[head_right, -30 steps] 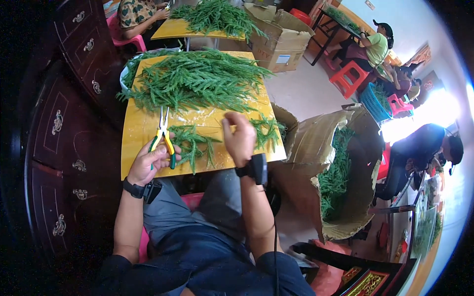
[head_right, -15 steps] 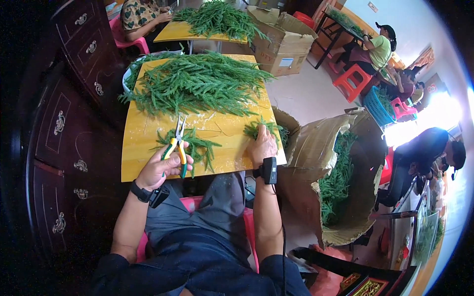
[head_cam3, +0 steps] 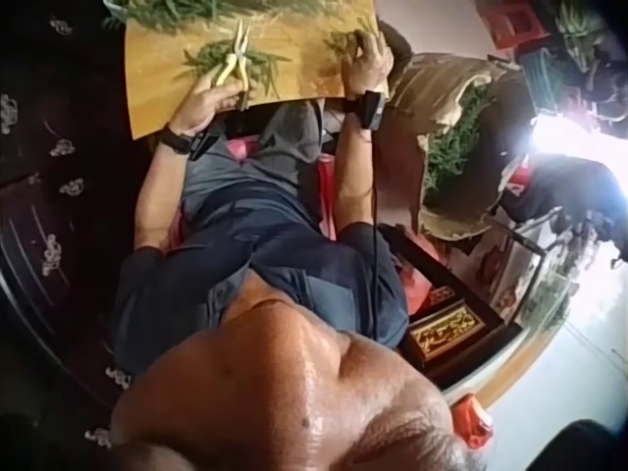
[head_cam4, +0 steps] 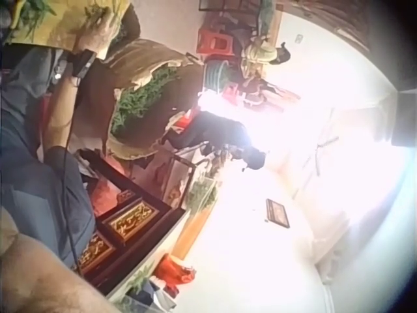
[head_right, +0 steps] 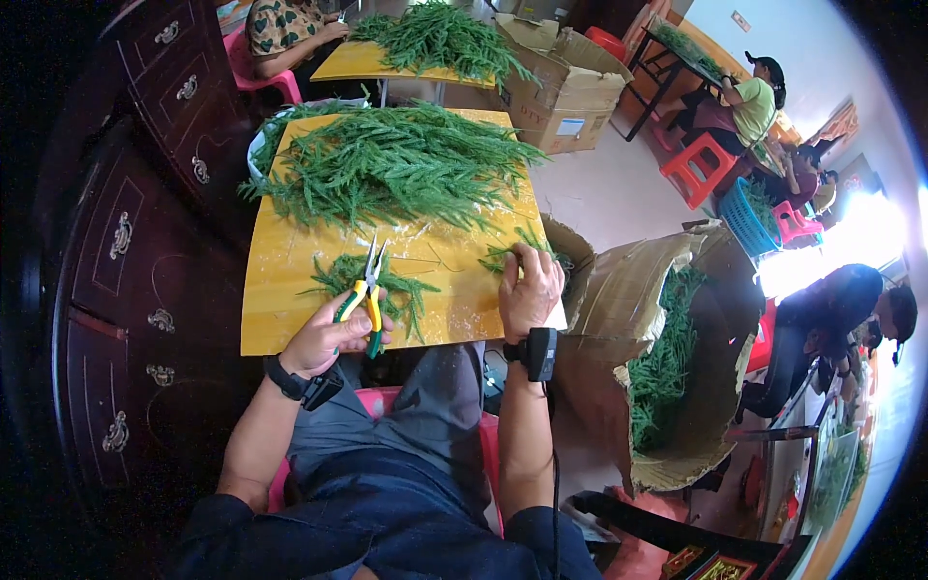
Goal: The person assembles a wreath by twisting wire around green branches, using pliers to cut the wire and trim the foliage. They repeat this process several times, setting each finished piece on the table.
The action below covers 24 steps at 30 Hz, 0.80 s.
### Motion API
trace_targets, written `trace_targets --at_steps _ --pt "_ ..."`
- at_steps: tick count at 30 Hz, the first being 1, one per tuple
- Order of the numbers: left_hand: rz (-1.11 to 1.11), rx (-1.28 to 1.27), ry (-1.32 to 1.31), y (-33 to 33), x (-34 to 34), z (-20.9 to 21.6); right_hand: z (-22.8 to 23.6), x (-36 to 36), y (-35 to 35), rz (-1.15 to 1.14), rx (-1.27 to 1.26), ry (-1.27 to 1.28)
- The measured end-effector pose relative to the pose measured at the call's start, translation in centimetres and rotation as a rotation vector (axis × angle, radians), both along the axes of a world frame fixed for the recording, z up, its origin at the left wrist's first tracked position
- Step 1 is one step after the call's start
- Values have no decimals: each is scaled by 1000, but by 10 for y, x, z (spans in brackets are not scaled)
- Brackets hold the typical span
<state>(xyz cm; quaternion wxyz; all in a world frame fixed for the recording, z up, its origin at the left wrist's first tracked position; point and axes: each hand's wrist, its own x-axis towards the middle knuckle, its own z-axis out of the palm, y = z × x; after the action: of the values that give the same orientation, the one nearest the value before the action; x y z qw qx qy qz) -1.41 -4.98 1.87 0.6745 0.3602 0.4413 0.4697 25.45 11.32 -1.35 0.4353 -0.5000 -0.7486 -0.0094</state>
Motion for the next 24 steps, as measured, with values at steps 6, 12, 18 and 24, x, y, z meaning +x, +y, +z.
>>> trace_targets --at_steps 6,12,18,24 --pt "-4 1 -17 3 1 -2 8 20 -9 169 -120 150" --pt "-54 114 49 7 9 -9 6 18 -26 267 -380 611" --pt "-142 339 438 10 15 10 13 -21 -40 609 -693 986" --pt "-124 409 648 4 20 26 -4 -49 -42 677 -778 974"
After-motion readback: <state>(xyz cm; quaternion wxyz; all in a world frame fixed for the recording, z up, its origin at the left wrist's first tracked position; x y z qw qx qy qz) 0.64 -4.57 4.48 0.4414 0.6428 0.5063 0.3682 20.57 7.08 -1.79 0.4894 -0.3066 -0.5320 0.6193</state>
